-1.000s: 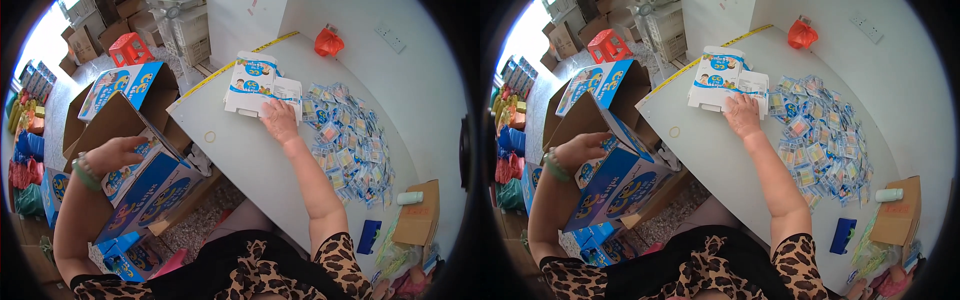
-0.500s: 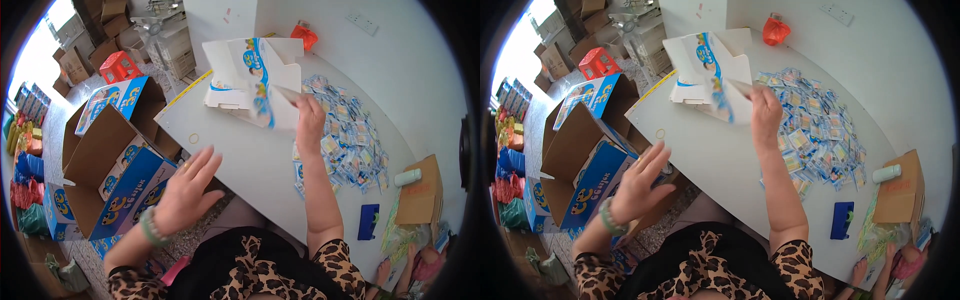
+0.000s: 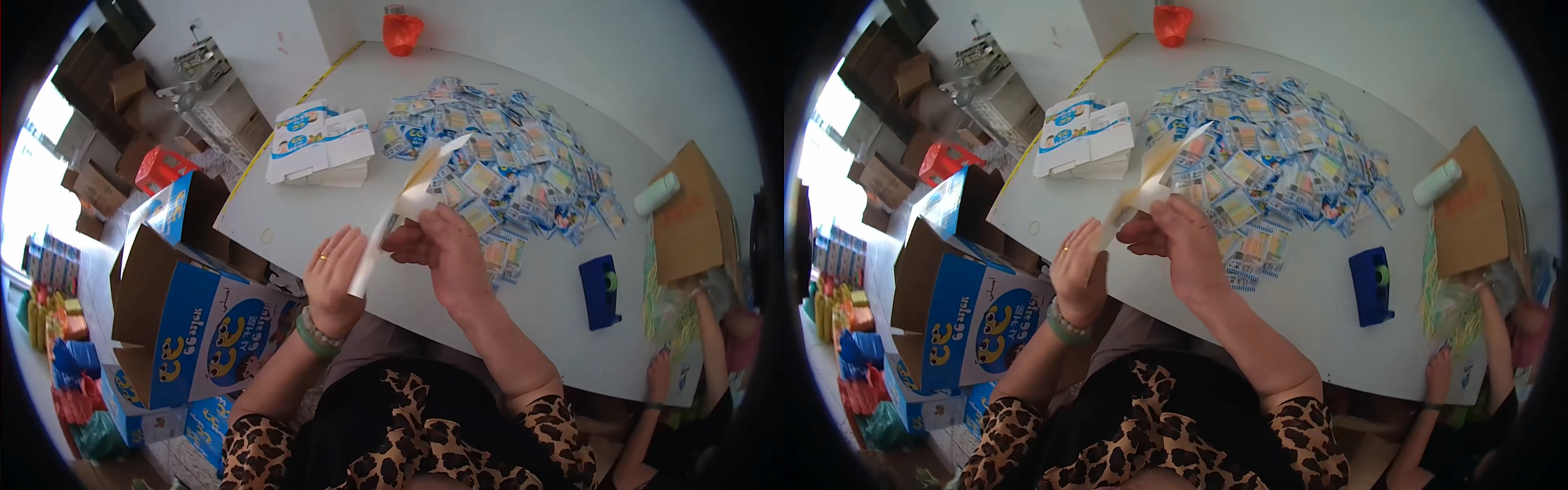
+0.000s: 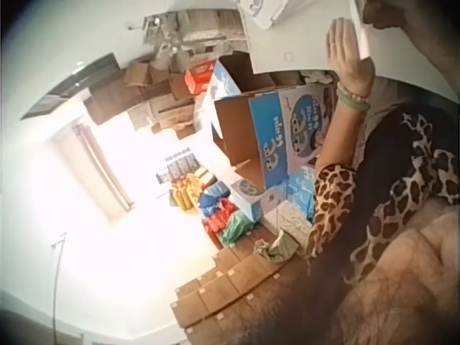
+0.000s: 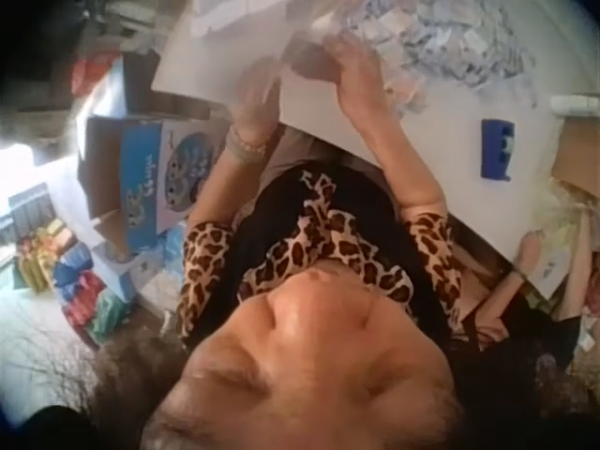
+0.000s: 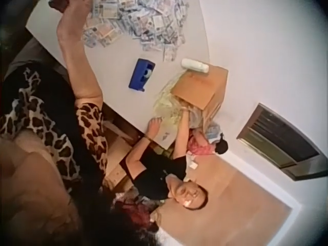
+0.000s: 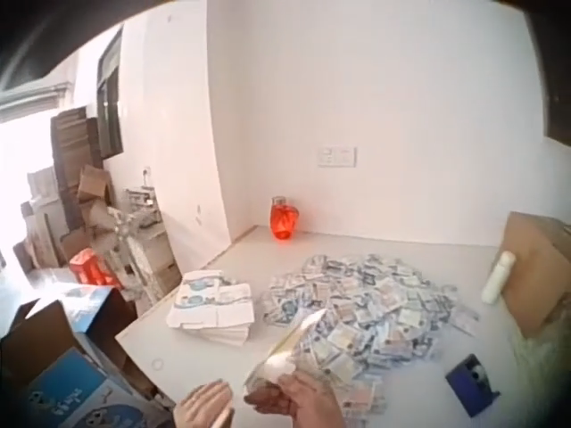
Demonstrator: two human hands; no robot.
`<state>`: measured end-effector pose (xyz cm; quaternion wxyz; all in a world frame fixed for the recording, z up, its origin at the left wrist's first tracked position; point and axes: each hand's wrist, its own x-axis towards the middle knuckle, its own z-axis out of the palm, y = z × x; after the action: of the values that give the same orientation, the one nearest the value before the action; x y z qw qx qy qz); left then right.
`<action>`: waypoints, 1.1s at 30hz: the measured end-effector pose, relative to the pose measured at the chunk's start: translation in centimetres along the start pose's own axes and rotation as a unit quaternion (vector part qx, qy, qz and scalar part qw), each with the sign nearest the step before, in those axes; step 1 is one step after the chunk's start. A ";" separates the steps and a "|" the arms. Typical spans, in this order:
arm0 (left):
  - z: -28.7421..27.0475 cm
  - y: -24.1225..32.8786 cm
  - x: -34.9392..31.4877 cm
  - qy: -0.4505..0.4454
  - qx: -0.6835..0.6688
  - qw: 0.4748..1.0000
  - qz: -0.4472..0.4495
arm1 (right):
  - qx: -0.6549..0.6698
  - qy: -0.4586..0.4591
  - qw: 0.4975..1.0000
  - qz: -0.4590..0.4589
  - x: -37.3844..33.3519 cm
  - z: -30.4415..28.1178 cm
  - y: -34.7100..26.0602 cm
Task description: Assemble small cardboard boxes and pack them with multiple pouches.
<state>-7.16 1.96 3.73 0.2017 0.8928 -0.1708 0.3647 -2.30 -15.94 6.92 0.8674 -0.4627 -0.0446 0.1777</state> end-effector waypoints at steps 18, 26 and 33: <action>-3.6 -3.8 -1.3 -0.012 0.097 0.982 -0.160 | -0.228 0.046 0.971 -0.056 -1.4 -0.6 4.7; -0.2 -5.4 -3.4 -0.078 -0.473 0.783 -0.397 | -0.210 -0.021 0.974 -0.079 -3.1 -0.9 8.2; 0.5 -6.6 -5.7 -0.214 -0.371 0.808 -0.404 | -0.083 -0.050 0.995 -0.027 -4.3 -0.7 8.8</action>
<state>-7.74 8.32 -2.20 0.6053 0.7938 0.0436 -0.0412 -8.44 -13.54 -0.29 0.8273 -0.5221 -0.1150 0.1726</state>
